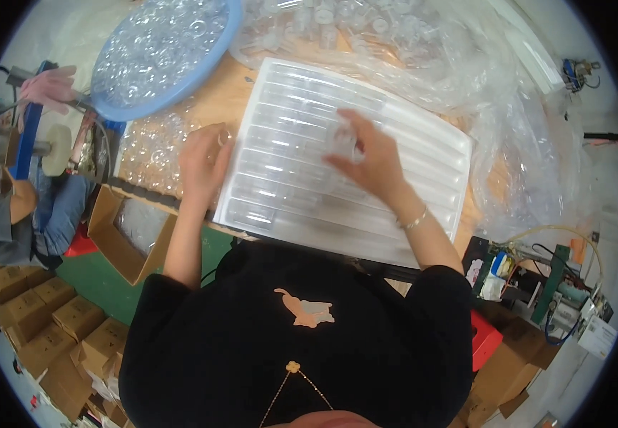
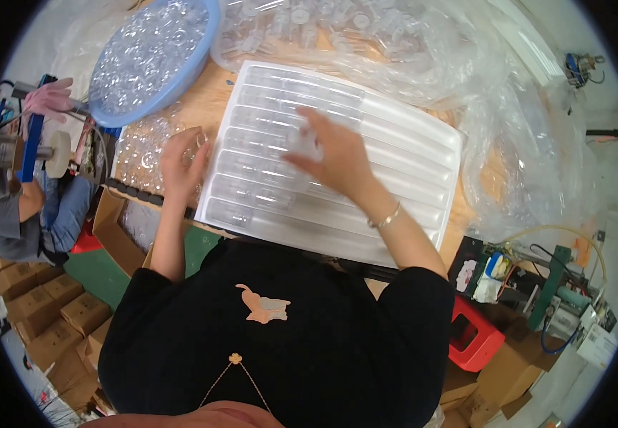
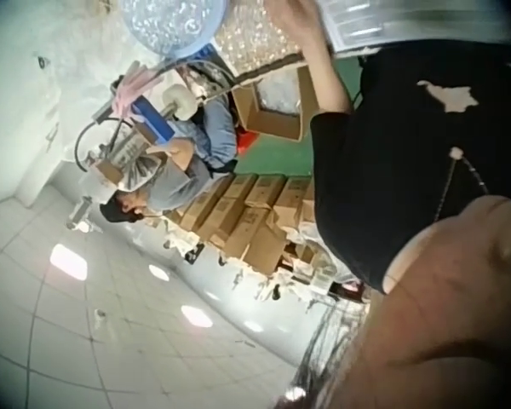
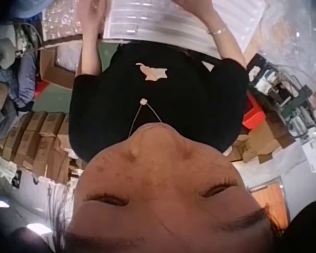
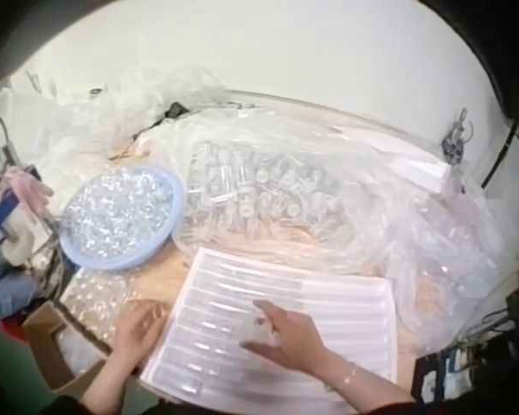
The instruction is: Packing clear plastic vials into a slotted white tray.
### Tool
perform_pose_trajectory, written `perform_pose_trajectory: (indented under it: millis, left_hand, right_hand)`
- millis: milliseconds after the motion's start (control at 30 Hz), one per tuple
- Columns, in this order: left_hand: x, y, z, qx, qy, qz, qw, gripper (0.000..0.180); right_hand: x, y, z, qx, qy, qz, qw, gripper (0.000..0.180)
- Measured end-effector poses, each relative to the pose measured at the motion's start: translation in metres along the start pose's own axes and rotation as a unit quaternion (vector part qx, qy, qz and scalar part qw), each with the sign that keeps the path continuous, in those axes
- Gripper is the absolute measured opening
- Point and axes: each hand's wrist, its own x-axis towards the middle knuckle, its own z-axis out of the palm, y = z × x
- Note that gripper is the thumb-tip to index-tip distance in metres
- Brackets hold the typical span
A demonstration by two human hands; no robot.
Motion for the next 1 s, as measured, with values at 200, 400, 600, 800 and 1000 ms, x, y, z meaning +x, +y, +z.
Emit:
perform_pose_trajectory:
  millis: [200, 400, 600, 800, 1000]
  left_hand:
    - [0.012, 0.110, 0.022, -0.266, -0.075, 0.104, 0.955, 0.033]
    - [0.005, 0.132, 0.051, -0.339, -0.196, 0.094, 0.915, 0.029]
    - [-0.021, 0.136, 0.073, -0.426, -0.312, 0.029, 0.848, 0.024]
    - [-0.042, 0.149, 0.086, -0.509, -0.412, 0.044, 0.755, 0.058]
    - [-0.039, 0.165, 0.085, -0.478, -0.475, 0.029, 0.738, 0.049]
  right_hand:
    - [-0.042, -0.023, 0.006, -0.055, 0.039, -0.057, 0.996, 0.070]
    - [-0.079, -0.026, -0.004, -0.069, 0.161, -0.009, 0.985, 0.062]
    - [-0.112, -0.041, -0.004, -0.137, 0.229, 0.046, 0.962, 0.039]
    - [-0.140, -0.049, 0.000, -0.238, 0.328, 0.067, 0.912, 0.024]
    - [-0.156, -0.050, 0.004, -0.275, 0.326, 0.073, 0.902, 0.032]
